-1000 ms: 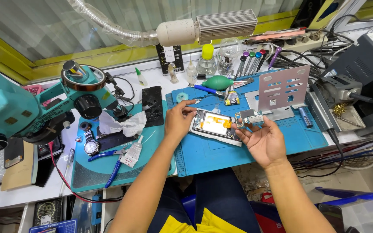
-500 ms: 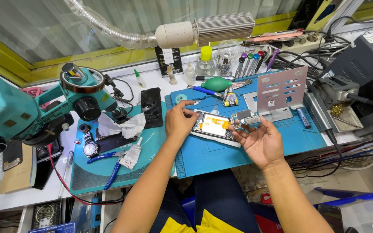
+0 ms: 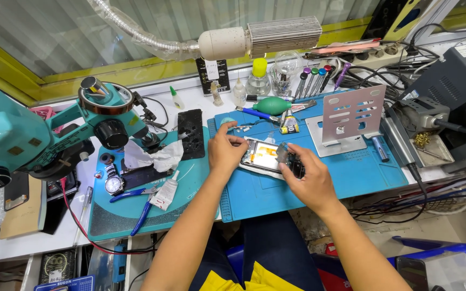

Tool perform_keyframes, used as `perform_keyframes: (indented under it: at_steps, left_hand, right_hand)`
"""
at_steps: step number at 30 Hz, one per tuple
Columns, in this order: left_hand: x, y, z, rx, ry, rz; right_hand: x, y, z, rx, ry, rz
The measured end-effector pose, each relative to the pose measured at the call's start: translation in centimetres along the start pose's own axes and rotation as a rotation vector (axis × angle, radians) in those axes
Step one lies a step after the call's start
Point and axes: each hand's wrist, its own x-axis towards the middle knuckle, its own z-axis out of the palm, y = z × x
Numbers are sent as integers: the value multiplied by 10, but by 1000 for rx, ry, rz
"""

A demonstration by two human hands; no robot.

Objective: Technician disassembling a mobile phone to access and work on internal components like the battery and motherboard at a repair station.

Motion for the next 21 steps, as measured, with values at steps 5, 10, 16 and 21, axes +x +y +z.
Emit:
perform_keyframes:
  at_steps: [5, 10, 16, 21]
  left_hand:
    - [-2, -1, 4, 130, 28, 68]
    - [-1, -2, 3, 94, 18, 64]
    - [7, -14, 9, 42, 22, -39]
    - [6, -13, 7, 24, 42, -46]
  right_hand:
    - [0, 4, 17, -186, -89, -258]
    - [-4, 13, 24, -269, -107, -289]
    - [-4, 10, 20, -205, -111, -257]
    - [-1, 15, 24, -227, -95, -262]
